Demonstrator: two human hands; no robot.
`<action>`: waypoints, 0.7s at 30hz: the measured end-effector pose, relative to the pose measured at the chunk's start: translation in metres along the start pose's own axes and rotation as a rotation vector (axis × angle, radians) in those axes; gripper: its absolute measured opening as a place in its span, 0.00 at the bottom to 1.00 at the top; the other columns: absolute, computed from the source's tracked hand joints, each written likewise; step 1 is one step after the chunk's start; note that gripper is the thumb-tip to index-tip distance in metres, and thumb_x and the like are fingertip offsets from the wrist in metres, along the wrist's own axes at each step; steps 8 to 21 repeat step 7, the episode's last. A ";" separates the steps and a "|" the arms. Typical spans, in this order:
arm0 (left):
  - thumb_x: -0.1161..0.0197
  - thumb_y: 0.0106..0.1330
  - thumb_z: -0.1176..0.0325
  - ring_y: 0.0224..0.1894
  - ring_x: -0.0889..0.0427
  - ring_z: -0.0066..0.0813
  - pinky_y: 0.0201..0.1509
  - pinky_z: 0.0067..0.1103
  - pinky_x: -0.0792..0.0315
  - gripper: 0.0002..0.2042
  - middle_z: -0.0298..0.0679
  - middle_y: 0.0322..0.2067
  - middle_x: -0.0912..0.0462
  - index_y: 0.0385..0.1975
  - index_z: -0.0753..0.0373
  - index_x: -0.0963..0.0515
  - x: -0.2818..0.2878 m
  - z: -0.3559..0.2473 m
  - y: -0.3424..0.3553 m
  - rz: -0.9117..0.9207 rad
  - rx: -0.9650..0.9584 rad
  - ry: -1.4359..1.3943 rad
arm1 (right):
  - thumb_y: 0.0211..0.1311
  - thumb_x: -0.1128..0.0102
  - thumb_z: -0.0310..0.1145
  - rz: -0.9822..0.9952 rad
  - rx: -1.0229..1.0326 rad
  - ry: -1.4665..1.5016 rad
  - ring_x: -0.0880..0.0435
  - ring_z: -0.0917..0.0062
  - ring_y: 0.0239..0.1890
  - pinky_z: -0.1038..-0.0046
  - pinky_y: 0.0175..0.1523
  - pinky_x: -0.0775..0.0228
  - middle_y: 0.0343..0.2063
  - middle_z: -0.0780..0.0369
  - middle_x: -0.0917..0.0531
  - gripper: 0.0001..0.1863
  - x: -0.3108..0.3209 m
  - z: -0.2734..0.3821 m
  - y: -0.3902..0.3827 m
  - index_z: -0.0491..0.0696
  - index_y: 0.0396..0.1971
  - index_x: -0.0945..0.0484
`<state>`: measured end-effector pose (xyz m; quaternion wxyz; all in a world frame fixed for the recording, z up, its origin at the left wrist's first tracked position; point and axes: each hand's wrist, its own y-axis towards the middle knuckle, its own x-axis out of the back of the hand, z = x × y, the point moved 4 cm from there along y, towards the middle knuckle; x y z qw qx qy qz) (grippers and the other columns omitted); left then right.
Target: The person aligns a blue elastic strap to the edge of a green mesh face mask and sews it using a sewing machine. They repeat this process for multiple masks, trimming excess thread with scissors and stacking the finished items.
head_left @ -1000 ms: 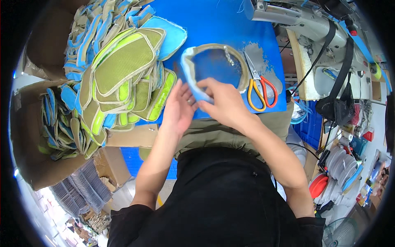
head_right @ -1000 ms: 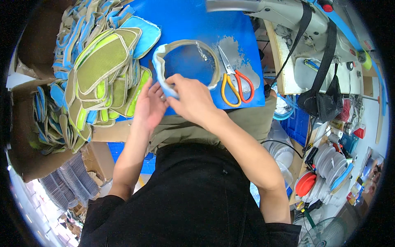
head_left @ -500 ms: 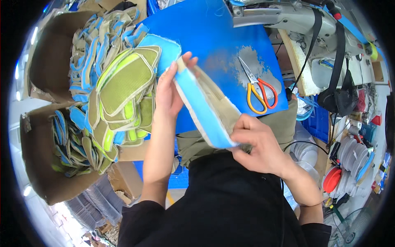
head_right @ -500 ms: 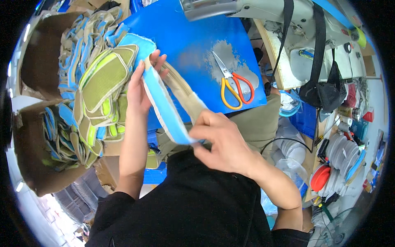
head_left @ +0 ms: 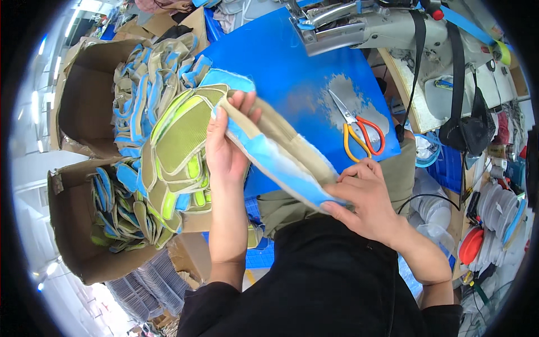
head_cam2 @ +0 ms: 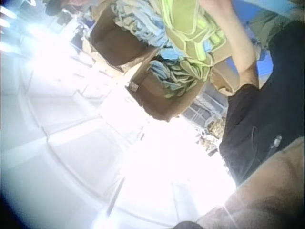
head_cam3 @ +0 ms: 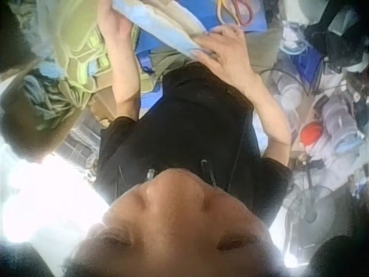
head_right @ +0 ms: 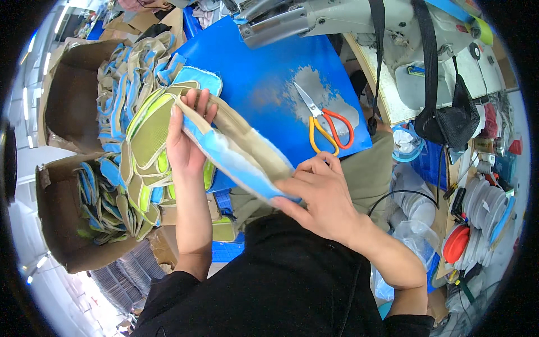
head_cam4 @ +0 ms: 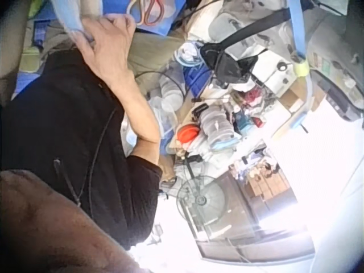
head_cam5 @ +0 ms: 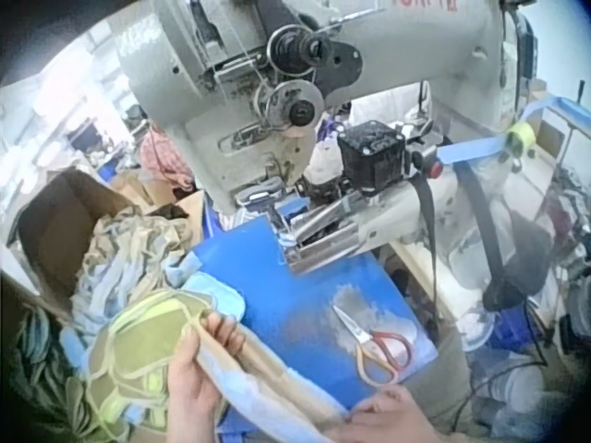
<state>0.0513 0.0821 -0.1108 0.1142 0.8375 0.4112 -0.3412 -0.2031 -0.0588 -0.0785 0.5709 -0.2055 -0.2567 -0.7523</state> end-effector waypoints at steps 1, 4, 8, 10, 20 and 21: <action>0.41 0.76 0.64 0.69 0.27 0.42 0.74 0.42 0.34 0.14 0.44 0.59 0.19 0.53 0.65 0.18 -0.004 -0.002 0.000 0.017 -0.064 0.080 | 0.51 0.26 0.34 -0.025 0.037 0.008 0.21 0.68 0.49 0.60 0.56 0.39 0.34 0.64 0.19 0.08 0.002 0.002 0.000 0.51 0.27 0.18; 0.40 0.75 0.67 0.68 0.26 0.42 0.74 0.40 0.34 0.14 0.44 0.58 0.18 0.54 0.67 0.19 0.002 -0.015 0.010 -0.037 -0.249 0.243 | 0.51 0.26 0.34 -0.098 0.123 -0.006 0.22 0.66 0.52 0.59 0.57 0.39 0.40 0.63 0.18 0.07 0.012 0.007 0.002 0.51 0.27 0.16; 0.36 0.73 0.61 0.72 0.32 0.43 0.79 0.41 0.44 0.25 0.48 0.65 0.24 0.65 0.67 0.28 -0.002 -0.017 0.007 -0.068 -0.166 0.012 | 0.51 0.26 0.34 -0.140 0.127 -0.115 0.24 0.63 0.57 0.58 0.60 0.40 0.50 0.60 0.19 0.06 0.017 0.001 -0.002 0.52 0.27 0.16; 0.36 0.73 0.61 0.72 0.32 0.43 0.79 0.41 0.44 0.25 0.48 0.65 0.24 0.65 0.67 0.28 -0.002 -0.017 0.007 -0.068 -0.166 0.012 | 0.51 0.26 0.34 -0.140 0.127 -0.115 0.24 0.63 0.57 0.58 0.60 0.40 0.50 0.60 0.19 0.06 0.017 0.001 -0.002 0.52 0.27 0.16; 0.36 0.73 0.61 0.72 0.32 0.43 0.79 0.41 0.44 0.25 0.48 0.65 0.24 0.65 0.67 0.28 -0.002 -0.017 0.007 -0.068 -0.166 0.012 | 0.51 0.26 0.34 -0.140 0.127 -0.115 0.24 0.63 0.57 0.58 0.60 0.40 0.50 0.60 0.19 0.06 0.017 0.001 -0.002 0.52 0.27 0.16; 0.36 0.73 0.61 0.72 0.32 0.43 0.79 0.41 0.44 0.25 0.48 0.65 0.24 0.65 0.67 0.28 -0.002 -0.017 0.007 -0.068 -0.166 0.012 | 0.51 0.26 0.34 -0.140 0.127 -0.115 0.24 0.63 0.57 0.58 0.60 0.40 0.50 0.60 0.19 0.06 0.017 0.001 -0.002 0.52 0.27 0.16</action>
